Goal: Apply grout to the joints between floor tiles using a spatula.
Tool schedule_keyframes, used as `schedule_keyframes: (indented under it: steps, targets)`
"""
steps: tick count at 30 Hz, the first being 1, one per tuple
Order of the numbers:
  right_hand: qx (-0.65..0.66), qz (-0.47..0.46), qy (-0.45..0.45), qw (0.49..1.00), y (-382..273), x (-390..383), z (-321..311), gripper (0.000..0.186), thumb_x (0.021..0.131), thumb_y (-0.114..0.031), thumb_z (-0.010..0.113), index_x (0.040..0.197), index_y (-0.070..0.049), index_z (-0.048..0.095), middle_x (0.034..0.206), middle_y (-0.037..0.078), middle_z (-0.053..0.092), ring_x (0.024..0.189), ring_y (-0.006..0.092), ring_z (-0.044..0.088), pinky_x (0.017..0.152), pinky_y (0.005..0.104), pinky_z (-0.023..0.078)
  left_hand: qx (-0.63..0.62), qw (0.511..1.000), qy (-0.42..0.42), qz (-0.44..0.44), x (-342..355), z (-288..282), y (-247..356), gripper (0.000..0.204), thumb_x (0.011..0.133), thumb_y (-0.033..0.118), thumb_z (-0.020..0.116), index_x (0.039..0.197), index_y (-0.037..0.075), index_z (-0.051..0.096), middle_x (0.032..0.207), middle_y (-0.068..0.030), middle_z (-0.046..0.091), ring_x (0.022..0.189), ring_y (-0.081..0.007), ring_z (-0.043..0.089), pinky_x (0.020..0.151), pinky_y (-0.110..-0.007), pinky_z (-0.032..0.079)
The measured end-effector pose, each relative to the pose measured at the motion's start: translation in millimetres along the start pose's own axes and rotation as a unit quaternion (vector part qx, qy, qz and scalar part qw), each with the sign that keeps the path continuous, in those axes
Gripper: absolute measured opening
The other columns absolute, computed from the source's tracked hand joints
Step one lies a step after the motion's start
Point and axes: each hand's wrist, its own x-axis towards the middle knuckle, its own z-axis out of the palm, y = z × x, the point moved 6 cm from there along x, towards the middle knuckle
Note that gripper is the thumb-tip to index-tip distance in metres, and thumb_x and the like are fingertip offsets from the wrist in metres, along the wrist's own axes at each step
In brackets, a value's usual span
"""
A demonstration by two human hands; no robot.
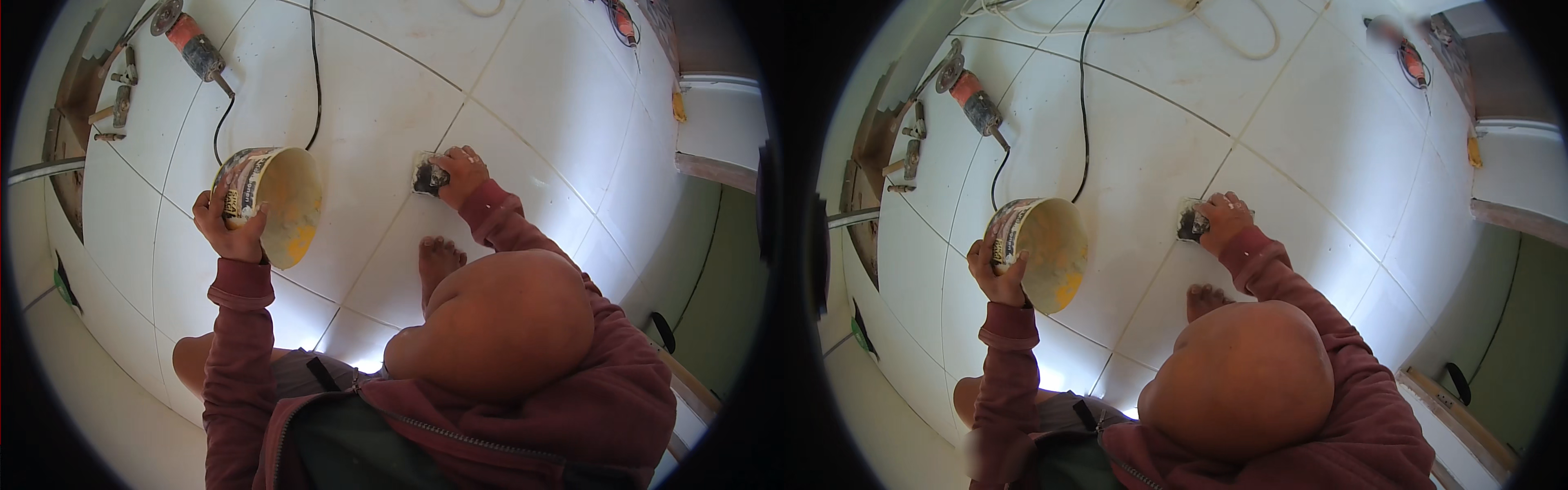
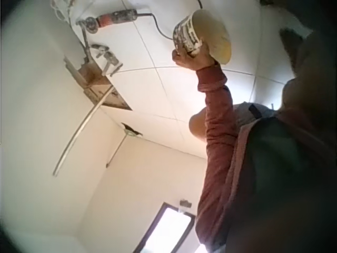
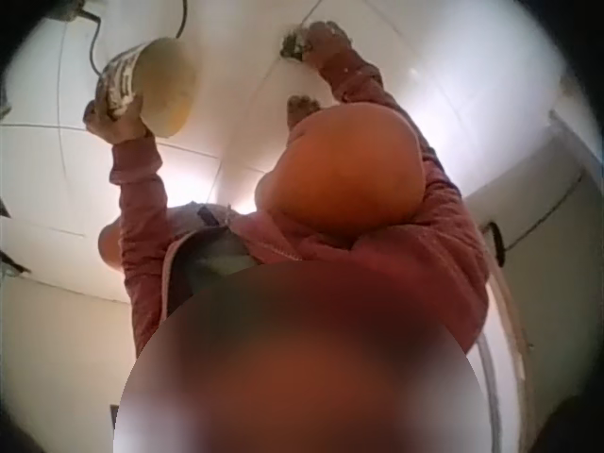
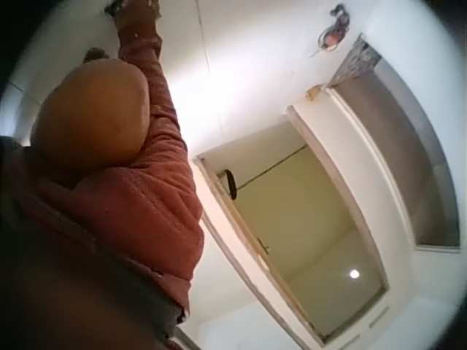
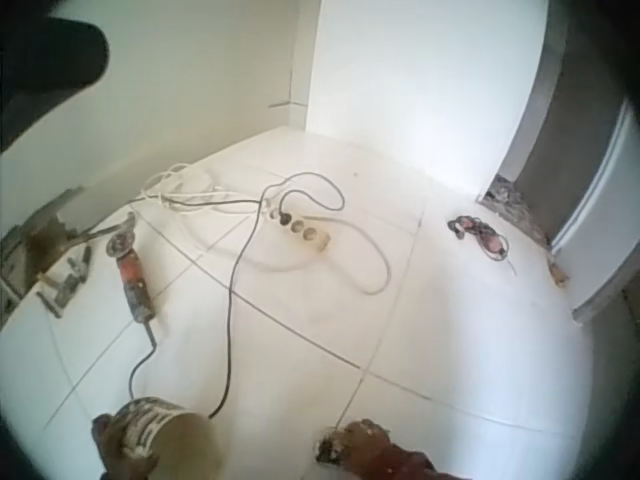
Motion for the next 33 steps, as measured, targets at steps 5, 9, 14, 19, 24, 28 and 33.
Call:
schedule_keyframes:
  steps: [5, 9, 14, 19, 24, 28, 33]
  targets:
    - [0.039, -0.005, -0.259, 0.965, 2, -19, 41, 0.032, 0.058, -0.011, 0.056, 0.089, -0.011, 0.064, 0.087, 0.013, 0.059, 0.087, 0.0339, 0.052, 0.081, 0.0403, 0.043, 0.073, 0.997, -0.028, 0.027, -5, -4, -13, 0.065, 0.041, 0.014, 0.073, 0.105, 0.013, 0.06, 0.102, -0.0069, 0.038, 0.1, -0.0244, 0.037, 0.086, -0.037, 0.038]
    - [0.064, 0.048, 0.033, 0.996, 24, -7, 10, 0.031, 0.059, -0.012, 0.054, 0.089, -0.012, 0.064, 0.087, 0.014, 0.061, 0.088, 0.0346, 0.054, 0.08, 0.0417, 0.044, 0.066, 0.997, -0.031, 0.036, -4, -7, -5, 0.056, 0.053, 0.01, 0.073, 0.107, 0.007, 0.058, 0.1, -0.0072, 0.039, 0.095, -0.0203, 0.043, 0.084, -0.034, 0.04]
    - [0.114, -0.037, -0.231, 0.965, -55, -39, 79, 0.038, 0.053, -0.013, 0.058, 0.091, -0.008, 0.063, 0.089, 0.017, 0.061, 0.086, 0.0359, 0.055, 0.073, 0.041, 0.046, 0.042, 0.998, -0.017, 0.054, 0, 1, 3, 0.056, 0.056, 0.008, 0.071, 0.11, 0.003, 0.056, 0.099, -0.0069, 0.041, 0.091, -0.0194, 0.046, 0.083, -0.034, 0.041]
    - [0.411, -0.025, -0.365, 0.835, -73, -31, 53, 0.043, 0.051, -0.006, 0.056, 0.094, -0.003, 0.06, 0.085, 0.016, 0.061, 0.083, 0.0303, 0.057, 0.07, 0.0354, 0.046, -0.173, 0.982, -0.038, -0.068, 2, 3, -16, 0.054, 0.054, 0.004, 0.071, 0.106, 0.003, 0.057, 0.1, -0.0063, 0.043, 0.095, -0.0204, 0.048, 0.087, -0.034, 0.04]
    - [0.537, -0.048, -0.249, 0.805, -103, 8, 6, 0.043, 0.059, -0.003, 0.055, 0.101, 0.001, 0.053, 0.084, 0.015, 0.059, 0.079, 0.0244, 0.056, 0.069, 0.0331, 0.045, -0.214, 0.975, -0.047, -0.035, -18, 29, 3, 0.059, 0.05, 0.006, 0.075, 0.106, 0.005, 0.058, 0.1, -0.006, 0.039, 0.097, -0.0196, 0.046, 0.088, -0.034, 0.04]
    - [0.419, 0.009, -0.249, 0.873, -116, 27, 39, 0.031, 0.074, -0.015, 0.058, 0.1, 0.0, 0.051, 0.09, 0.016, 0.058, 0.08, 0.0225, 0.056, 0.073, 0.0316, 0.044, -0.131, 0.99, -0.051, 0.011, -21, 45, 17, 0.063, 0.047, 0.011, 0.077, 0.107, 0.006, 0.059, 0.106, -0.0083, 0.035, 0.099, -0.0217, 0.045, 0.089, -0.034, 0.039]
    - [0.383, -0.124, -0.191, 0.895, -138, 27, 59, 0.026, 0.076, -0.018, 0.053, 0.091, 0.003, 0.057, 0.085, 0.018, 0.06, 0.081, 0.0298, 0.059, 0.072, 0.0355, 0.046, -0.047, 0.996, -0.04, 0.06, -25, 47, 26, 0.065, 0.044, 0.011, 0.078, 0.107, 0.008, 0.059, 0.107, -0.0087, 0.034, 0.099, -0.022, 0.045, 0.088, -0.034, 0.04]
